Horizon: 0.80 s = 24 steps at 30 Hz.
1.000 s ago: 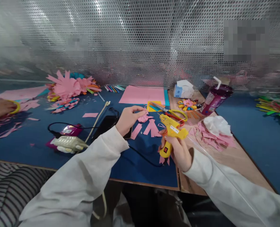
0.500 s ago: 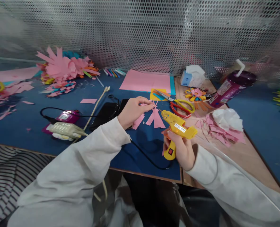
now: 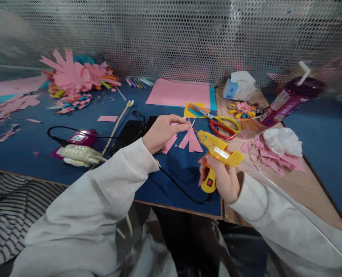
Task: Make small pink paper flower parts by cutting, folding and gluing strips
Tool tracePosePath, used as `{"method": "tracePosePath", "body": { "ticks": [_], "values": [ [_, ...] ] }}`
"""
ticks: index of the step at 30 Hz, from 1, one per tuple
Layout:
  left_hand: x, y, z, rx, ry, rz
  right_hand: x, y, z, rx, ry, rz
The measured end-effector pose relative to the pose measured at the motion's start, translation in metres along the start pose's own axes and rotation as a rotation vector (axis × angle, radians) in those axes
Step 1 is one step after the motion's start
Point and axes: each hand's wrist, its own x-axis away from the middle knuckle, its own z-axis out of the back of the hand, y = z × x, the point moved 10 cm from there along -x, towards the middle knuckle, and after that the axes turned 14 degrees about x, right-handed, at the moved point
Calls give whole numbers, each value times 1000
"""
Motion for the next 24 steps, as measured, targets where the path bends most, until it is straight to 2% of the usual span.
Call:
{"method": "tracePosePath", "body": {
  "ticks": [24],
  "values": [
    [-1,-7,-1,45,-16,53,0,3,-1,35,-7,12]
  ]
}}
